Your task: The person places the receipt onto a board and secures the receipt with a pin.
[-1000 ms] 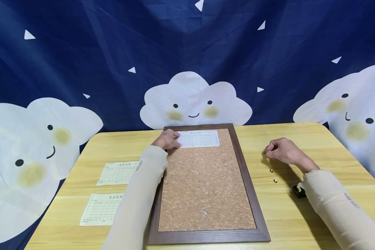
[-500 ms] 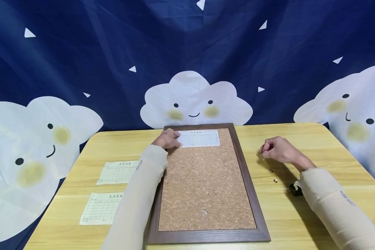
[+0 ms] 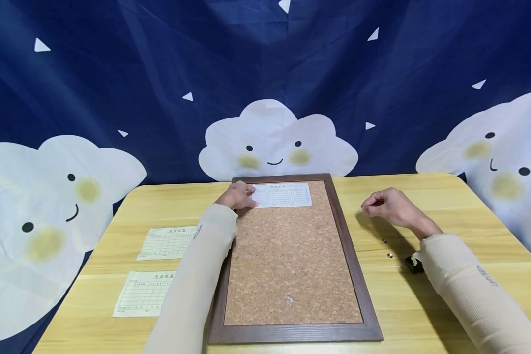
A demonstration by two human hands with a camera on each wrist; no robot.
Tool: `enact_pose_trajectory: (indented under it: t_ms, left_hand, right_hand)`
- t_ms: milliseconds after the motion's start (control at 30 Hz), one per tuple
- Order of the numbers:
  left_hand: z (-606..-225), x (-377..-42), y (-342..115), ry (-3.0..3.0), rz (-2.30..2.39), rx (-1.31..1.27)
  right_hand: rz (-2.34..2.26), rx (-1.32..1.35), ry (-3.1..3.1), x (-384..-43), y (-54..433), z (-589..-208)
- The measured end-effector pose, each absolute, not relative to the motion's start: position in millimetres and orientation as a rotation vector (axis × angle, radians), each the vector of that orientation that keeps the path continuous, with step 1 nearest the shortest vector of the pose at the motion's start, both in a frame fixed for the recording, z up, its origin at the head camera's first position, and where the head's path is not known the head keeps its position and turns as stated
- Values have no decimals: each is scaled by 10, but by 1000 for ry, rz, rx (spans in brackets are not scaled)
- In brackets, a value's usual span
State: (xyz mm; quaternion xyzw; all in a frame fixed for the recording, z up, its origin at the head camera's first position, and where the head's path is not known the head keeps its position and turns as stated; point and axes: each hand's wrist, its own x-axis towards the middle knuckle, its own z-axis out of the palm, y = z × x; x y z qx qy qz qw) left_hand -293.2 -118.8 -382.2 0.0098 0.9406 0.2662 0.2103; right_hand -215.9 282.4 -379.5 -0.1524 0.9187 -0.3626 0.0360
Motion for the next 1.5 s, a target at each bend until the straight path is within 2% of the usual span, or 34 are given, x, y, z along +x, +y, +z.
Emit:
enact_pose_trajectory:
  t_ms: [733, 1133, 1500]
  left_hand:
    - [-3807, -2914, -1205, 2617, 713, 75]
    - [-3822, -2905, -1213, 2616, 730, 97]
    - [-3807, -2895, -1202, 2631, 709, 112]
  right_hand:
    - [-1154, -464, 2792, -2252, 2627, -3729]
    - [-1266, -365, 2687, -2329, 2508, -3705]
    - [-1175, -427, 2817, -2411, 2417, -3723]
